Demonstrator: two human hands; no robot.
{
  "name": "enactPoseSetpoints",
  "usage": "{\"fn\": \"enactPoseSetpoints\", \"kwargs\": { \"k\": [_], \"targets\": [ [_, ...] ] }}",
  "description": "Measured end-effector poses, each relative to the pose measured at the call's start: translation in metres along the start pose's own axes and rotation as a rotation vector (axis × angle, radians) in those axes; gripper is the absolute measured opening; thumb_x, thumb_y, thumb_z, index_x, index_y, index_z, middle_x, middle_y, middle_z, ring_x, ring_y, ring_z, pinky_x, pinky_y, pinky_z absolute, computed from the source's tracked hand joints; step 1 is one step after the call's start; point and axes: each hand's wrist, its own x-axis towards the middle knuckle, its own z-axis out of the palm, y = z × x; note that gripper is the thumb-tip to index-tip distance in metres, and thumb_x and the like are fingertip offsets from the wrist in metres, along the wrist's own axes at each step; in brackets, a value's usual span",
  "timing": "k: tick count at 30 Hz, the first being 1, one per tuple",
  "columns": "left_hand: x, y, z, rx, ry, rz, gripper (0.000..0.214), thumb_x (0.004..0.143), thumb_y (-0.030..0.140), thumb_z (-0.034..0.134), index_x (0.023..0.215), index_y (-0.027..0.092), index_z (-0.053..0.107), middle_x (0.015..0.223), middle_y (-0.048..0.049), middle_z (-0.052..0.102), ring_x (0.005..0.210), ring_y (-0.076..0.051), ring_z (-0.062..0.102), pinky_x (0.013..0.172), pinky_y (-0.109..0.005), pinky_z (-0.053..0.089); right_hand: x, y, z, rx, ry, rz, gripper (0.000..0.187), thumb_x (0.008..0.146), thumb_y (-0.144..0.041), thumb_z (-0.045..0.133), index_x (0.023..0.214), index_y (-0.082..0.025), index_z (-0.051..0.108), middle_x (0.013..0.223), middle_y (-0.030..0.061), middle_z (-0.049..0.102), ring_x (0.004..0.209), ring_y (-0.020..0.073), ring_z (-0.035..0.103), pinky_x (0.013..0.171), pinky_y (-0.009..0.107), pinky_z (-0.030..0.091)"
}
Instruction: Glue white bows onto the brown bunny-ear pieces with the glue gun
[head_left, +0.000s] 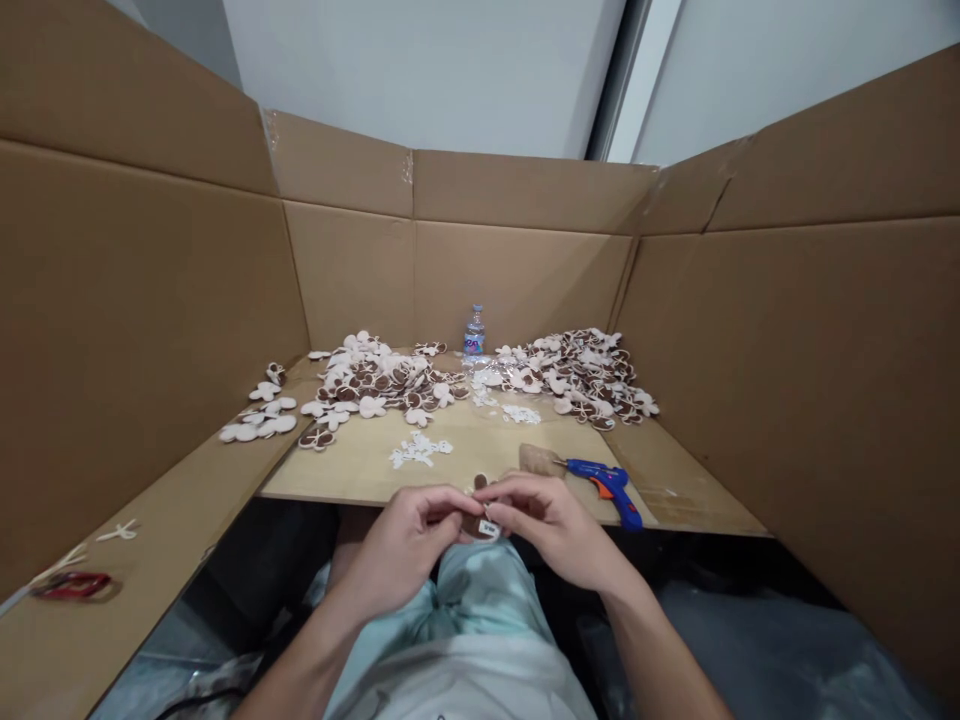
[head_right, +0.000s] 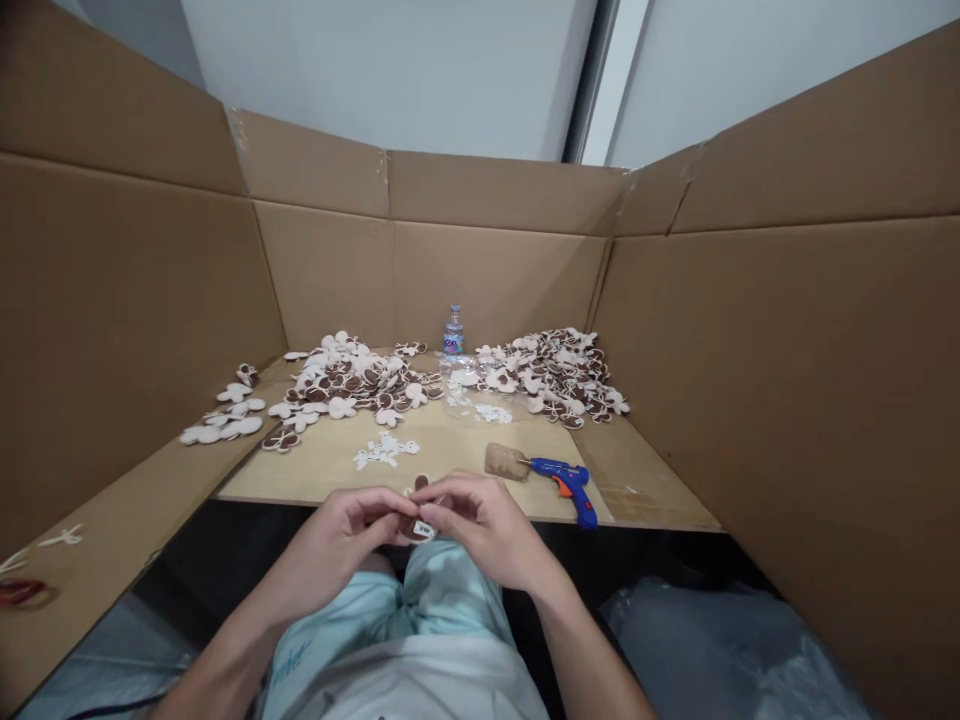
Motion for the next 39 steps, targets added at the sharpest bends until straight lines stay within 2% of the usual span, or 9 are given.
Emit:
{"fn": "enactPoseSetpoints", "kwargs": {
  "k": [9, 14, 16, 18, 21, 24, 27, 32, 39],
  "targets": [
    [0.020, -0.044, -0.010, 0.424, 0.055, 0.063, 0.018, 0.078, 0.011, 0.047, 0.076, 0.018, 0.063, 0.070, -0.0034, 0.069, 0.069, -0.018, 0.066, 0.064, -0.027, 0.049, -0.006, 0.047, 0.024, 0.064, 0.262, 0.104, 0.021, 0.078, -0.033, 0.071, 0.090, -0.017, 0.078, 0.082, 0.0078, 0.075, 0.069, 0.0191, 0.068, 0.061, 0.028, 0.054],
    [0.027, -0.047, -0.066, 0.725, 0.390, 0.035, 0.029, 0.070, 0.005, 0.051, 0.092, 0.017, 0.066, 0.079, -0.0053, 0.073, 0.070, -0.019, 0.069, 0.066, -0.026, 0.050, -0.014, 0.029, 0.006, 0.029, -0.083, 0.174, 0.017, 0.080, -0.031, 0.069, 0.084, -0.019, 0.080, 0.077, 0.0059, 0.076, 0.066, 0.0216, 0.071, 0.062, 0.030, 0.057],
    [0.030, -0.048, -0.097, 0.796, 0.544, -0.002, 0.028, 0.070, 0.009, 0.054, 0.096, 0.014, 0.066, 0.090, -0.0109, 0.074, 0.077, -0.022, 0.070, 0.072, -0.029, 0.051, -0.018, 0.022, -0.016, 0.011, -0.032, 0.144, 0.028, 0.078, -0.034, 0.072, 0.101, -0.020, 0.076, 0.096, 0.0075, 0.076, 0.085, 0.0252, 0.073, 0.075, 0.035, 0.059],
    [0.032, -0.052, -0.128, 0.848, 0.667, -0.050, 0.026, 0.073, 0.014, 0.055, 0.095, 0.011, 0.066, 0.092, -0.0148, 0.074, 0.083, -0.026, 0.070, 0.076, -0.032, 0.051, -0.022, 0.020, -0.041, -0.107, 0.257, 0.024, 0.064, 0.083, -0.040, 0.066, 0.142, -0.026, 0.045, 0.139, 0.0101, 0.055, 0.122, 0.0269, 0.056, 0.096, 0.041, 0.051],
    [0.032, -0.058, -0.161, 0.920, 0.800, -0.135, 0.021, 0.078, 0.023, 0.051, 0.084, 0.012, 0.068, 0.080, -0.0148, 0.074, 0.081, -0.030, 0.070, 0.073, -0.035, 0.051, -0.028, 0.025, -0.070, -0.392, 0.454, 0.071, 0.089, 0.086, -0.049, 0.059, 0.153, -0.028, 0.005, 0.160, 0.0088, 0.018, 0.141, 0.0277, 0.032, 0.102, 0.040, 0.046],
    [0.031, -0.062, -0.179, 0.999, 0.856, -0.173, 0.031, 0.086, 0.032, 0.042, 0.082, 0.014, 0.068, 0.072, -0.0130, 0.074, 0.074, -0.030, 0.070, 0.070, -0.035, 0.050, -0.031, 0.035, -0.083, -0.666, 0.419, 0.222, 0.073, 0.086, -0.052, 0.052, 0.148, -0.018, 0.033, 0.146, 0.0151, 0.046, 0.129, 0.0323, 0.049, 0.100, 0.043, 0.047],
    [0.031, -0.063, -0.187, 1.111, 0.868, -0.172, 0.039, 0.090, 0.035, 0.035, 0.088, 0.014, 0.068, 0.085, -0.0167, 0.074, 0.086, -0.034, 0.068, 0.077, -0.039, 0.048, -0.028, 0.047, -0.089, -0.951, 0.303, 0.428, 0.043, 0.087, -0.041, 0.049, 0.118, -0.015, 0.064, 0.114, 0.0160, 0.070, 0.106, 0.0327, 0.065, 0.090, 0.041, 0.050],
    [0.039, -0.073, -0.194, 1.250, 0.715, -0.101, 0.034, 0.085, 0.022, 0.047, 0.114, 0.015, 0.064, 0.129, -0.0153, 0.062, 0.123, -0.029, 0.053, 0.099, -0.036, 0.039, -0.023, 0.066, -0.104, -1.178, 0.327, 0.805, 0.026, 0.080, -0.031, 0.059, 0.089, -0.010, 0.072, 0.093, 0.0234, 0.072, 0.092, 0.0376, 0.068, 0.076, 0.042, 0.049],
    [0.047, -0.089, -0.191, 1.298, 0.705, -0.139, 0.039, 0.087, 0.018, 0.041, 0.120, 0.015, 0.061, 0.123, -0.0211, 0.062, 0.115, -0.040, 0.053, 0.093, -0.057, 0.039, -0.021, 0.092, -0.120, -1.063, 0.352, 0.808, 0.014, 0.078, -0.022, 0.060, 0.079, -0.012, 0.070, 0.088, 0.0206, 0.074, 0.080, 0.0307, 0.070, 0.065, 0.033, 0.049]
  ]
}}
